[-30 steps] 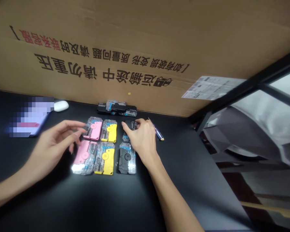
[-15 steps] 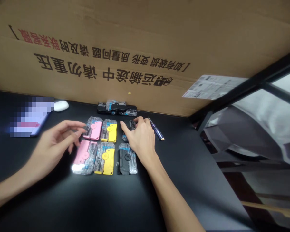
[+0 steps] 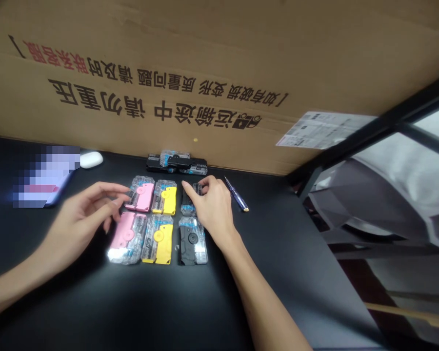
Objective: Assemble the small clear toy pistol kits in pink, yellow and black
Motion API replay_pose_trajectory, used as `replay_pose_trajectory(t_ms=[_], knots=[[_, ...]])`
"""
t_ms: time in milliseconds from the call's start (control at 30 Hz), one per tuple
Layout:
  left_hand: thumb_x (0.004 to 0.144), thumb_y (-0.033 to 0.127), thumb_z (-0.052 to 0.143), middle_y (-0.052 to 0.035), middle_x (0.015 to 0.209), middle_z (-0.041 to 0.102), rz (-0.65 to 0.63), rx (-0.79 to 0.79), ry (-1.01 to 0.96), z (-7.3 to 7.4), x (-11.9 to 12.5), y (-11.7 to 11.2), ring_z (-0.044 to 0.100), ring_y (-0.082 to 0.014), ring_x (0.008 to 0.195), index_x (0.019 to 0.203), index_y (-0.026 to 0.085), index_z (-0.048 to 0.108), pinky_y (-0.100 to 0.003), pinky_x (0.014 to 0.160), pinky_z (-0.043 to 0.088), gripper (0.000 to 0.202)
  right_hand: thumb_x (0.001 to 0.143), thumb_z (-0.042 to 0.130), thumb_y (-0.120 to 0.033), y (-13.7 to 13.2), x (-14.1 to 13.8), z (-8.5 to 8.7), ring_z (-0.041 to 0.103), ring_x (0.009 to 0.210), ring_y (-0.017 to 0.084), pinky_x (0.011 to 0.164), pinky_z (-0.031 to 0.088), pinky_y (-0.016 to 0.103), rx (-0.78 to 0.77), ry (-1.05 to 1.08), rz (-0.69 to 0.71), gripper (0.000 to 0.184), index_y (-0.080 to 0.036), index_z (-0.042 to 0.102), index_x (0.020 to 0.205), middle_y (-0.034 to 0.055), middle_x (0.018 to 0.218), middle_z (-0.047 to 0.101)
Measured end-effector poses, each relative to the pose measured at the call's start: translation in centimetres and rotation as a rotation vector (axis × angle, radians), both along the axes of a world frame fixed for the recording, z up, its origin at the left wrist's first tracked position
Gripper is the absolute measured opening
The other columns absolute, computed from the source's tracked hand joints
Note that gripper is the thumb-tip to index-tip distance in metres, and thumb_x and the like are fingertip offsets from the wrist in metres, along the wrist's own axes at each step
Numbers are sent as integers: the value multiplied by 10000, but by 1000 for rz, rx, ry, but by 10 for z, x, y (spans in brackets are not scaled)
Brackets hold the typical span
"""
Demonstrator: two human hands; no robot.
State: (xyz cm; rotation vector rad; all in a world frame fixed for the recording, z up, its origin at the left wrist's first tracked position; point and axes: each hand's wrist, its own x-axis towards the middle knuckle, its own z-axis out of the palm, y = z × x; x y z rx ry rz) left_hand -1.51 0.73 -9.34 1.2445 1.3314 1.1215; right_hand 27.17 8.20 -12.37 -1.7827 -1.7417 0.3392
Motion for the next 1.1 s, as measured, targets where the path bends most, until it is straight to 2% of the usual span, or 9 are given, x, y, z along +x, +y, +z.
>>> replay_pose_trajectory(t_ms=[200,367,467,533,633,733,833,900,1100], knots=[[1008,517,852,-63,1100,815,-3,-10,0,-1,0,0,729,-145,767,1212,237,819,-220,559,524,348,945,741,-717,0,-1,0,693,880,288,840,503,430,-5,16,-20,502,-218,710,901,106,896,749],[998,512,859,-62,1050,806,0,-11,-7,1,1,0,725,-153,755,1201,227,821,-224,544,509,352,991,701,-716,-2,-2,3,720,960,321,880,521,451,8,-40,-43,507,-210,728,974,138,986,757],[984,518,864,-76,1047,809,13,-16,-11,2,1,0,716,-159,739,1191,218,822,-227,511,478,367,1018,652,-732,-8,2,15,717,957,321,838,512,442,100,-112,-96,521,-217,729,1028,152,1066,750],[984,521,863,-85,1077,817,18,-19,-12,2,0,0,715,-160,746,1197,220,818,-225,504,465,372,1016,649,-745,-15,6,28,681,809,278,742,479,405,123,-110,-96,513,-241,679,932,96,905,728],[986,527,861,-88,1091,822,18,-19,-3,1,0,1,713,-159,751,1209,225,817,-223,507,464,378,976,672,-832,-30,12,49,558,566,215,601,397,373,-85,-96,9,626,-277,568,706,17,600,611],[988,529,859,-84,1078,817,16,-18,8,-1,0,1,711,-154,741,1198,221,823,-220,510,472,375,905,659,-959,-42,11,60,603,549,255,552,385,380,-312,-174,48,707,-287,584,697,42,587,649],[990,523,863,-72,1053,809,11,-20,15,-2,0,2,707,-147,736,1189,223,825,-210,519,485,362,910,709,-902,-46,2,55,701,627,324,563,404,392,-245,-266,-13,628,-284,617,858,88,701,747],[990,526,867,-63,1032,804,9,-22,21,-2,-1,3,704,-144,739,1192,228,827,-204,527,493,362,946,693,-871,-45,-5,48,749,683,374,570,403,400,-224,-349,-39,603,-279,602,876,124,729,765],[975,524,887,-59,989,794,18,-24,2,-1,-1,3,683,-141,720,1179,220,832,-203,519,495,370,1032,656,-776,-41,-12,40,819,788,451,605,472,436,-314,-476,-34,534,-245,625,978,173,827,804]])
